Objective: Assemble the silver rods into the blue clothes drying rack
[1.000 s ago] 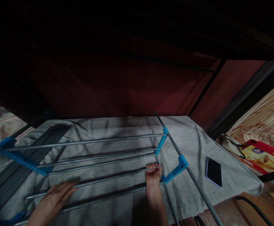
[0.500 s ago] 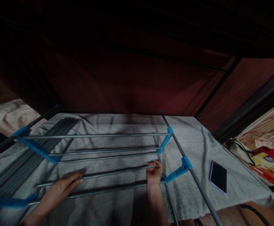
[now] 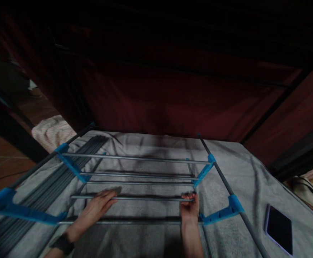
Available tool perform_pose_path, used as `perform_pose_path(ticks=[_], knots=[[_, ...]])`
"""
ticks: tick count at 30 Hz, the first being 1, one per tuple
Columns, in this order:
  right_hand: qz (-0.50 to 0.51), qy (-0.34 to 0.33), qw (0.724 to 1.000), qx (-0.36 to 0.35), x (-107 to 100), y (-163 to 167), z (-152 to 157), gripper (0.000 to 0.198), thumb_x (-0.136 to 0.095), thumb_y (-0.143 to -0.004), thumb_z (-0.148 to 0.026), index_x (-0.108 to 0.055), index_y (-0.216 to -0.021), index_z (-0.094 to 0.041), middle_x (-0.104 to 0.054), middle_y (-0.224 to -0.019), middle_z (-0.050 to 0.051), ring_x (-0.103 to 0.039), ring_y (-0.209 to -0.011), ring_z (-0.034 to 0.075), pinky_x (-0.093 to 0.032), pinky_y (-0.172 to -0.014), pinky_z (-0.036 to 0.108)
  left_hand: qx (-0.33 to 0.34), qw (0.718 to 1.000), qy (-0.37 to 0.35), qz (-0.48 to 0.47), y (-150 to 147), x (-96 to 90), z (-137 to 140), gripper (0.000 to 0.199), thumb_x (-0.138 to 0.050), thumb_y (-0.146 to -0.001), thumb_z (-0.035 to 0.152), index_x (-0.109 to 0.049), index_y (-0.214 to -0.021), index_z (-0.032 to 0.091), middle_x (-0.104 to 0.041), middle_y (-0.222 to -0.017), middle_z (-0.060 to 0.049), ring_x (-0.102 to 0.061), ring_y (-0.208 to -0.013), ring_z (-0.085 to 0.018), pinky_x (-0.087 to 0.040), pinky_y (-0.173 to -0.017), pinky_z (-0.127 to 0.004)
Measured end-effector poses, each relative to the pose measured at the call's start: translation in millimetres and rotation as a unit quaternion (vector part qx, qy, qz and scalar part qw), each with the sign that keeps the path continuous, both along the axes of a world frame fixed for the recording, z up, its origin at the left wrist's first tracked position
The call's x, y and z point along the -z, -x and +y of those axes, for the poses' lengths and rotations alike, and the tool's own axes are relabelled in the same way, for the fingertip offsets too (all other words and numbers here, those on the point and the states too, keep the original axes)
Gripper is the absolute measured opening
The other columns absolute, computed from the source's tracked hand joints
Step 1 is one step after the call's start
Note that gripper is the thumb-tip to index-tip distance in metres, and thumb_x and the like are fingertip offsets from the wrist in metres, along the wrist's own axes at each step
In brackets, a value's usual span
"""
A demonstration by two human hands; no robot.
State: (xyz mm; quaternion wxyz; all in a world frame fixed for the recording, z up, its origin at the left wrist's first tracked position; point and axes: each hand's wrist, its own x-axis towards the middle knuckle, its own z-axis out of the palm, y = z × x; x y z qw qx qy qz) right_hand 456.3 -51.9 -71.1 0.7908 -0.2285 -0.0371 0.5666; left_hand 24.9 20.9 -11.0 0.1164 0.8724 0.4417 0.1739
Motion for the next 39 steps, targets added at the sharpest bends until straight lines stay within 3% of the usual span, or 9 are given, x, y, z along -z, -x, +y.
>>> perform_pose_path(ticks=[4, 10, 16, 24, 29, 39], knots=[[0.05, 0.068, 0.996, 0.024, 4, 1, -2, 0.036, -0.085, -0.061, -0.019, -0.05, -0.062, -0.02, -0.046, -0.05, -0.011, -0.046, -0.046, 0.006, -0.029, -0.034, 0.011, 0.003, 1.0, 0.014, 0.017, -6, 3.6, -1, 0.033, -0.041, -0.102, 0.04, -0.07, -0.103, 0.024, -0.075, -0.102, -0.006, -0.07, -0.093, -0.023, -0.054, -0.09, -0.038], [0.024, 0.067, 0.997, 0.012, 0, -3, -3, 0.037, -0.08, -0.064, -0.015, -0.044, -0.062, -0.02, -0.041, -0.047, -0.012, -0.042, -0.044, 0.005, -0.035, -0.038, 0.012, -0.006, 0.996, 0.082, -0.015, -14, -15.9, -6, 0.018, -0.056, -0.096, 0.039, -0.065, -0.104, 0.027, -0.074, -0.102, -0.001, -0.069, -0.098, -0.02, -0.051, -0.086, -0.03], [0.007, 0.103, 0.994, 0.045, -9, -1, -5, 0.039, -0.077, -0.063, -0.015, -0.038, -0.061, -0.021, -0.038, -0.047, -0.013, -0.037, -0.04, 0.004, -0.04, -0.042, 0.016, 0.008, 0.998, 0.067, 0.013, -24, -17.9, -5, 0.021, -0.048, -0.099, 0.037, -0.064, -0.099, 0.024, -0.073, -0.096, -0.004, -0.068, -0.094, -0.021, -0.051, -0.084, -0.032], [0.012, 0.101, 0.994, 0.034, -17, 3, -10, 0.038, -0.074, -0.066, -0.015, -0.037, -0.063, -0.021, -0.038, -0.048, -0.012, -0.038, -0.042, 0.005, -0.04, -0.043, 0.017, 0.016, 0.997, 0.077, 0.027, -26, -17.5, -10, 0.032, -0.039, -0.103, 0.039, -0.067, -0.102, 0.023, -0.072, -0.092, -0.004, -0.068, -0.09, -0.02, -0.051, -0.081, -0.032], [0.023, 0.098, 0.994, 0.04, -18, 4, -11, 0.037, -0.075, -0.069, -0.017, -0.04, -0.064, -0.022, -0.036, -0.046, -0.013, -0.037, -0.042, 0.005, -0.039, -0.044, 0.017, 0.024, 0.998, 0.061, 0.024, -27, -20.8, -15, 0.028, -0.049, -0.1, 0.043, -0.065, -0.111, 0.023, -0.072, -0.105, -0.005, -0.066, -0.102, -0.022, -0.05, -0.09, -0.034], [0.028, 0.102, 0.994, 0.038, -21, 8, -6, 0.028, -0.073, -0.069, -0.015, -0.045, -0.068, -0.022, -0.039, -0.052, -0.011, -0.04, -0.044, 0.006, -0.039, -0.042, 0.017, 0.043, 0.997, 0.021, 0.06, -32, -27.5, -16, 0.033, -0.038, -0.105, 0.038, -0.066, -0.104, 0.021, -0.071, -0.103, -0.006, -0.065, -0.098, -0.021, -0.05, -0.089, -0.035]])
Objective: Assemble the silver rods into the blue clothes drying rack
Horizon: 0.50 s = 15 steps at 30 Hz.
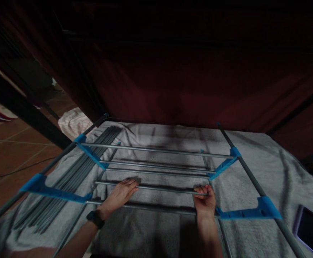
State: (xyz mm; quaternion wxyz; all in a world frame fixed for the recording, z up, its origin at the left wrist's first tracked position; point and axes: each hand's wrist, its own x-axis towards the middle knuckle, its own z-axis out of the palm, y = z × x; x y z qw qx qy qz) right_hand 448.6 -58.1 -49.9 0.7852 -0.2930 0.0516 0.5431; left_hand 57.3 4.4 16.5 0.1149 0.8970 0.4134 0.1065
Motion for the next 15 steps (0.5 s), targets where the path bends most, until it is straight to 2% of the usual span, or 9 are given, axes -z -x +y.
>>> perform_pose_path(ticks=[3, 8, 12, 15], knots=[[-0.017, -0.013, 1.0, -0.013, 2, 4, 0, 0.029, -0.072, -0.07, -0.017, -0.044, -0.067, -0.022, -0.037, -0.051, -0.011, -0.037, -0.043, 0.006, -0.035, -0.039, 0.017, -0.004, 1.0, -0.001, -0.01, 1, 2.0, 0, 0.029, -0.043, -0.103, 0.04, -0.064, -0.111, 0.022, -0.071, -0.107, -0.006, -0.065, -0.103, -0.022, -0.05, -0.091, -0.035], [-0.026, 0.003, 0.999, -0.038, -2, 30, 4, 0.028, -0.076, -0.069, -0.021, -0.048, -0.07, -0.022, -0.043, -0.054, -0.011, -0.044, -0.046, 0.007, -0.043, -0.043, 0.019, 0.01, 1.0, -0.001, -0.014, 2, 0.0, -2, 0.031, -0.041, -0.104, 0.042, -0.065, -0.104, 0.022, -0.07, -0.098, -0.004, -0.066, -0.094, -0.019, -0.048, -0.087, -0.032], [-0.028, 0.041, 0.996, -0.078, -9, 65, 11, 0.027, -0.075, -0.07, -0.02, -0.048, -0.071, -0.023, -0.044, -0.053, -0.011, -0.047, -0.048, 0.007, -0.038, -0.04, 0.017, 0.0, 1.0, -0.016, -0.01, -3, -0.2, -5, 0.03, -0.041, -0.104, 0.039, -0.066, -0.108, 0.023, -0.07, -0.104, -0.005, -0.065, -0.099, -0.019, -0.045, -0.099, -0.036], [-0.056, 0.016, 0.994, -0.089, -9, 81, 15, 0.028, -0.073, -0.072, -0.017, -0.045, -0.069, -0.023, -0.043, -0.052, -0.011, -0.044, -0.046, 0.006, -0.034, -0.038, 0.016, -0.018, 1.0, -0.022, -0.009, -11, 0.3, -7, 0.028, -0.042, -0.104, 0.036, -0.065, -0.114, 0.024, -0.069, -0.108, -0.005, -0.064, -0.103, -0.02, -0.042, -0.103, -0.039]])
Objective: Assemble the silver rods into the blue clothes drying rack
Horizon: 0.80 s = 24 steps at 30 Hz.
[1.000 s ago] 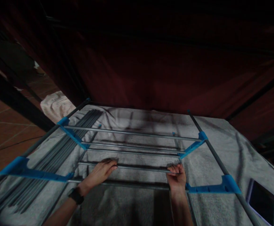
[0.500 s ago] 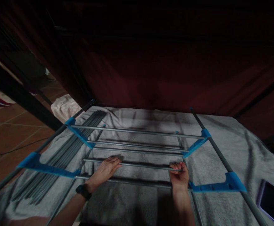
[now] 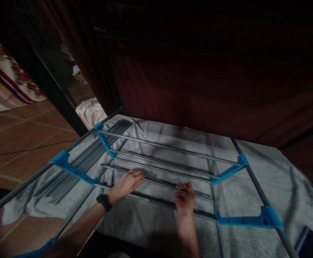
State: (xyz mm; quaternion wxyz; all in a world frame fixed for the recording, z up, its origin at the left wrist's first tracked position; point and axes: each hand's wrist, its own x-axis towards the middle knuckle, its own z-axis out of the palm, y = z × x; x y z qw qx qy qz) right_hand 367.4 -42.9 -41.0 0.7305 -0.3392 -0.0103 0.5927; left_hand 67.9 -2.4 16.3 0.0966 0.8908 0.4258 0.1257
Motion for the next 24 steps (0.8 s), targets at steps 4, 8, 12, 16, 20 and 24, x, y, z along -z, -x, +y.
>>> perform_pose_path(ticks=[4, 8, 12, 16, 20, 24], knots=[[-0.019, -0.021, 0.999, 0.031, 2, -2, 2, 0.027, -0.072, -0.073, -0.015, -0.046, -0.067, -0.023, -0.041, -0.05, -0.012, -0.041, -0.043, 0.007, -0.037, -0.04, 0.018, 0.013, 1.0, -0.002, -0.007, -14, -4.7, -1, 0.027, -0.05, -0.101, 0.039, -0.064, -0.118, 0.023, -0.069, -0.105, -0.006, -0.063, -0.1, -0.021, -0.044, -0.094, -0.038], [-0.016, -0.021, 0.999, 0.043, 3, -7, 2, 0.025, -0.071, -0.077, -0.017, -0.049, -0.067, -0.025, -0.039, -0.049, -0.011, -0.039, -0.041, 0.008, -0.037, -0.04, 0.021, 0.033, 0.999, -0.012, 0.008, -34, -13.4, -1, 0.021, -0.049, -0.102, 0.034, -0.063, -0.109, 0.022, -0.067, -0.099, -0.006, -0.062, -0.093, -0.021, -0.043, -0.086, -0.035], [-0.02, -0.012, 1.0, 0.017, 7, -4, 1, 0.024, -0.073, -0.074, -0.018, -0.051, -0.069, -0.025, -0.045, -0.052, -0.01, -0.045, -0.044, 0.01, -0.034, -0.038, 0.022, 0.064, 0.998, -0.01, 0.02, -52, -18.2, -3, 0.017, -0.049, -0.101, 0.031, -0.062, -0.11, 0.022, -0.067, -0.101, -0.005, -0.062, -0.094, -0.02, -0.042, -0.087, -0.034], [-0.001, 0.016, 1.0, 0.005, 5, -4, -3, 0.026, -0.077, -0.071, -0.018, -0.051, -0.069, -0.024, -0.051, -0.055, -0.01, -0.052, -0.049, 0.01, -0.04, -0.043, 0.021, 0.069, 0.997, -0.015, 0.029, -60, -20.2, -6, 0.019, -0.047, -0.102, 0.03, -0.061, -0.111, 0.021, -0.069, -0.101, -0.005, -0.064, -0.094, -0.02, -0.043, -0.089, -0.034], [0.046, 0.065, 0.996, -0.035, -8, 10, -8, 0.021, -0.078, -0.07, -0.016, -0.061, -0.079, -0.023, -0.064, -0.068, -0.008, -0.065, -0.064, 0.011, -0.055, -0.059, 0.023, 0.07, 0.997, -0.013, 0.022, -64, -22.3, -10, 0.021, -0.044, -0.104, 0.032, -0.061, -0.105, 0.021, -0.07, -0.101, -0.005, -0.065, -0.093, -0.02, -0.044, -0.089, -0.034], [0.074, 0.053, 0.99, -0.108, -18, 36, -14, 0.025, -0.08, -0.071, -0.016, -0.067, -0.092, -0.022, -0.074, -0.09, -0.002, -0.071, -0.086, 0.013, -0.061, -0.082, 0.029, 0.074, 0.997, -0.007, 0.008, -66, -25.9, -13, 0.02, -0.045, -0.103, 0.031, -0.059, -0.114, 0.022, -0.07, -0.102, -0.004, -0.066, -0.094, -0.02, -0.044, -0.085, -0.033]])
